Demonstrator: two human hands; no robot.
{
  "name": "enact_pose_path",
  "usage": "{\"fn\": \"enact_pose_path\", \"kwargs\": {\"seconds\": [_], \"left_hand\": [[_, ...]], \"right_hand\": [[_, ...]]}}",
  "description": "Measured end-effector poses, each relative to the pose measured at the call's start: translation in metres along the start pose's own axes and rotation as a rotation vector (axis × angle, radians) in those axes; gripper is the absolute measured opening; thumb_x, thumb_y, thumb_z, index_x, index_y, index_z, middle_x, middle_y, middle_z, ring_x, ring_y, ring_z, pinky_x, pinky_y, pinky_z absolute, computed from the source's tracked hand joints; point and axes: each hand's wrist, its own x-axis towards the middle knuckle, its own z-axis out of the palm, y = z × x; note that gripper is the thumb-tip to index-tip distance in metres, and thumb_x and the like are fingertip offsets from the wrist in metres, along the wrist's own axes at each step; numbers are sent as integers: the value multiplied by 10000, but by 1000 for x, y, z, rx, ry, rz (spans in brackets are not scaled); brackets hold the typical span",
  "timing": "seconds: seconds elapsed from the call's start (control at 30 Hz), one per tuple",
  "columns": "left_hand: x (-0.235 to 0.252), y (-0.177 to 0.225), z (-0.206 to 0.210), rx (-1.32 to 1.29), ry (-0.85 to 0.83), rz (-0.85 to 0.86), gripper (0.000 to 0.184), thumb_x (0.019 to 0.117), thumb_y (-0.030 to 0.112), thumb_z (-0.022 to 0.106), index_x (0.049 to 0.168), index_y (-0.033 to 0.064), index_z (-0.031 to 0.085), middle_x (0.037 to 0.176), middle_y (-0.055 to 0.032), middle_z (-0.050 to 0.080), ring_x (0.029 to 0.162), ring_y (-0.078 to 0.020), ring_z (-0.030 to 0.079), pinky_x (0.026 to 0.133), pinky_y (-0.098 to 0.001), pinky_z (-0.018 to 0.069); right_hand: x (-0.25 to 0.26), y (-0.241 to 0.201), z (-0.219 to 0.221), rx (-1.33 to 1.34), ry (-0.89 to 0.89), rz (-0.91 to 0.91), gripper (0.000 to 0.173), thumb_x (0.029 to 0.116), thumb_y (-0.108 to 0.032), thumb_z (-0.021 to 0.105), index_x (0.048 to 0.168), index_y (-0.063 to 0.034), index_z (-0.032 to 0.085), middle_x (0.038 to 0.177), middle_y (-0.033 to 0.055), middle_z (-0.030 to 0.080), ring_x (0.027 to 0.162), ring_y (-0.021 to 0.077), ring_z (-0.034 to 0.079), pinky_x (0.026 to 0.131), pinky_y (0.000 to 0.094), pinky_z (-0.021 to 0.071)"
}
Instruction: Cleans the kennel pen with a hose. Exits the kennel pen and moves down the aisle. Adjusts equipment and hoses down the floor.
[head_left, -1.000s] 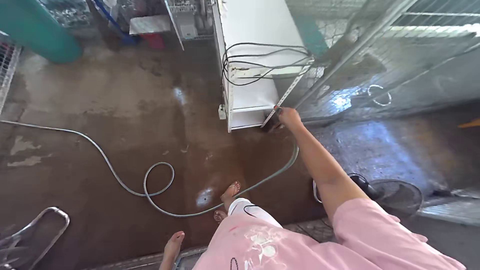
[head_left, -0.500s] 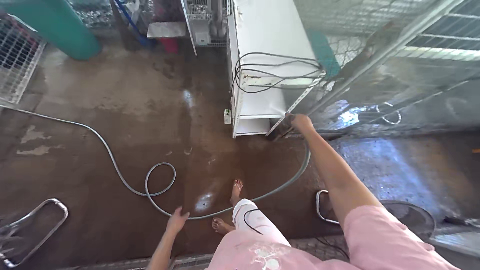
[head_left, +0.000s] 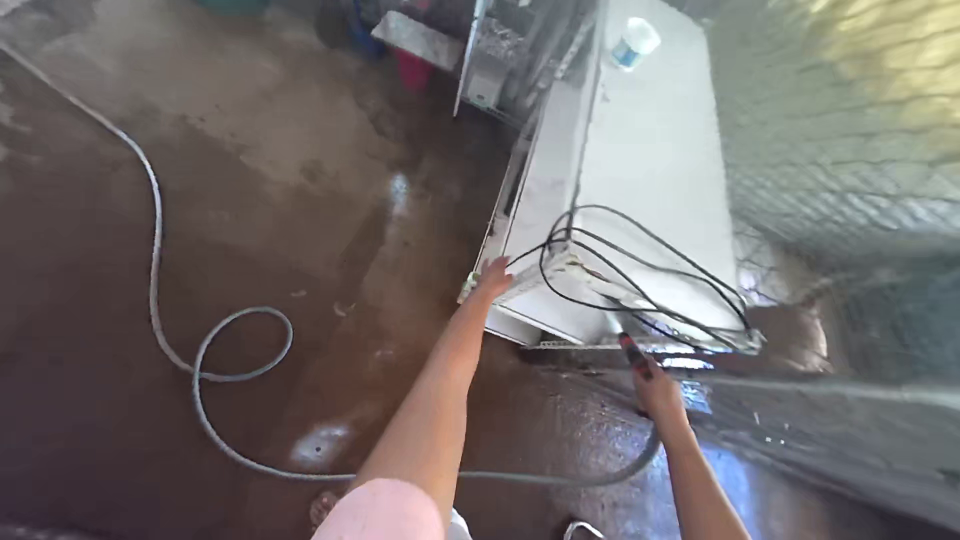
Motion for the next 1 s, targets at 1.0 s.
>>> {"fn": "enact_pose_path", "kwargs": {"seconds": [1.0], "left_hand": [[-114,-21,-32,-69,132,180,355,1090,217,464,1286,9,676,1144,-249,693,1085,-389,681,956,-523,522]], "right_hand": [[87,-114,36,199,282,-340,373,1040,-108,595,1319,139,588,1320,343,613,1305,424,571,1146,534,390]]}}
